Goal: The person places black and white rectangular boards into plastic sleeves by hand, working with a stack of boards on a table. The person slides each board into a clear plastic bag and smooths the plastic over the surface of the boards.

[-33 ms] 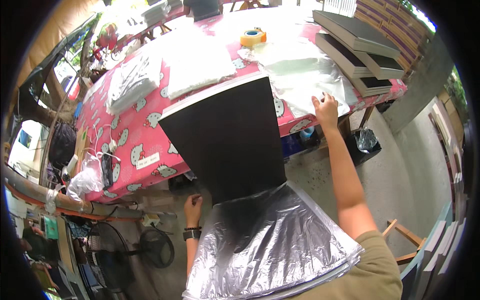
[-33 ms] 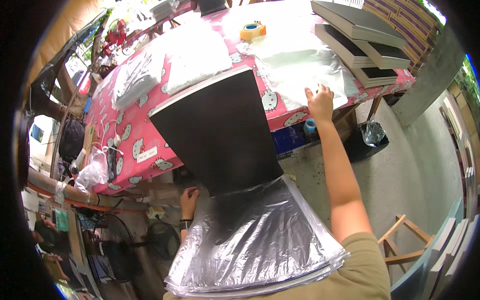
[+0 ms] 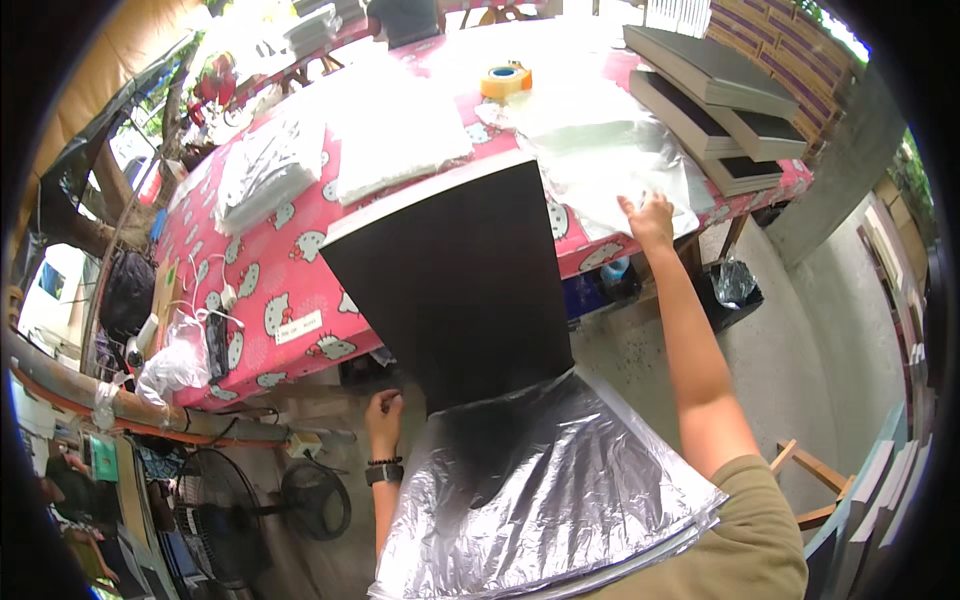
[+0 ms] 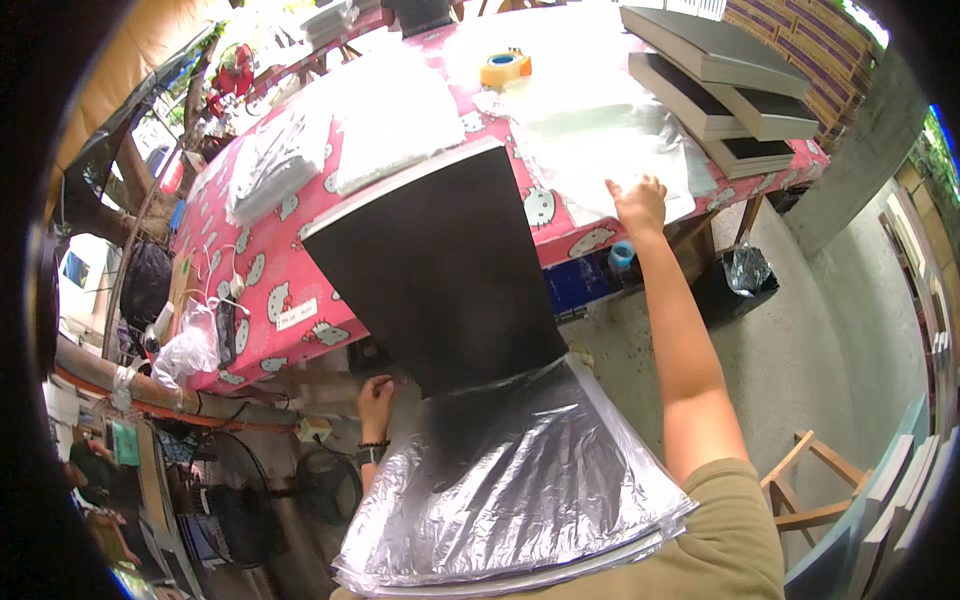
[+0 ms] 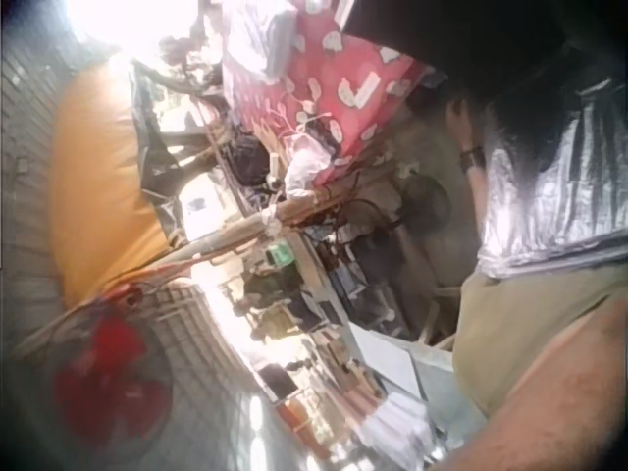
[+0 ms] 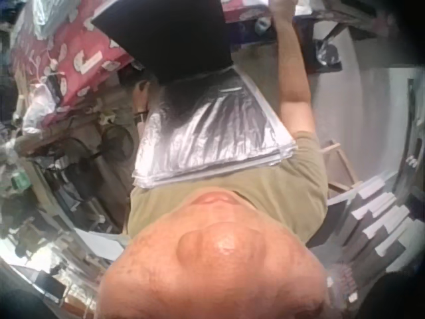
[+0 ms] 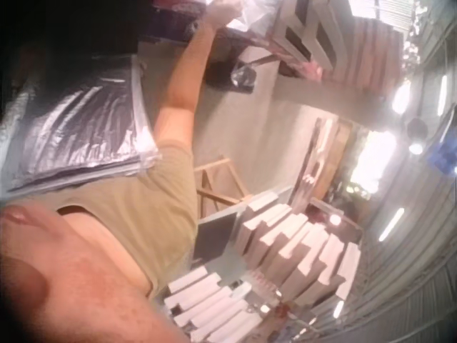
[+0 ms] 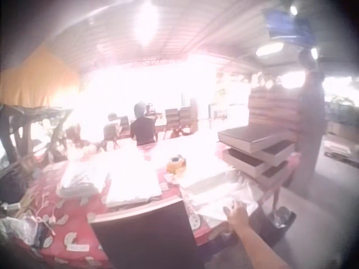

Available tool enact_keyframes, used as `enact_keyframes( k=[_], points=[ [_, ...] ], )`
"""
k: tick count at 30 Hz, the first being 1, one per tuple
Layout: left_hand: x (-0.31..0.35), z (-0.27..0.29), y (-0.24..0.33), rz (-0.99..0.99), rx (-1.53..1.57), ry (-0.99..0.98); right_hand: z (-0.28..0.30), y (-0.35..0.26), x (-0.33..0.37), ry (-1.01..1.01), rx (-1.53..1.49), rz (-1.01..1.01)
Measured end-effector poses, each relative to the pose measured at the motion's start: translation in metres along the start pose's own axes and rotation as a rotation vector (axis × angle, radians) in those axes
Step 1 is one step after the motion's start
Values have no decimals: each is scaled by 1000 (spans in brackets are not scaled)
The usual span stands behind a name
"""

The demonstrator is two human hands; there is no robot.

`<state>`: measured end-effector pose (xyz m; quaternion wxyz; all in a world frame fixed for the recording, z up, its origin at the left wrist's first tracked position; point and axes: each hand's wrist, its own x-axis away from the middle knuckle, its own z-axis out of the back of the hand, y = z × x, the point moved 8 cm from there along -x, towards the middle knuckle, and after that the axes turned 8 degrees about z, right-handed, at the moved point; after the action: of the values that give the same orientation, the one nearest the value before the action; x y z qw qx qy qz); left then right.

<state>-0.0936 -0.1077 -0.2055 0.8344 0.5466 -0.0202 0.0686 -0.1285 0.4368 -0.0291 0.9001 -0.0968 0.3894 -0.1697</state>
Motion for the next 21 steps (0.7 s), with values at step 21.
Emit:
enact_keyframes(
  k=[21],
  points=[
    [90,-61,335,-391,210,-540,144,-249,66,-529,-1181,423]
  ],
)
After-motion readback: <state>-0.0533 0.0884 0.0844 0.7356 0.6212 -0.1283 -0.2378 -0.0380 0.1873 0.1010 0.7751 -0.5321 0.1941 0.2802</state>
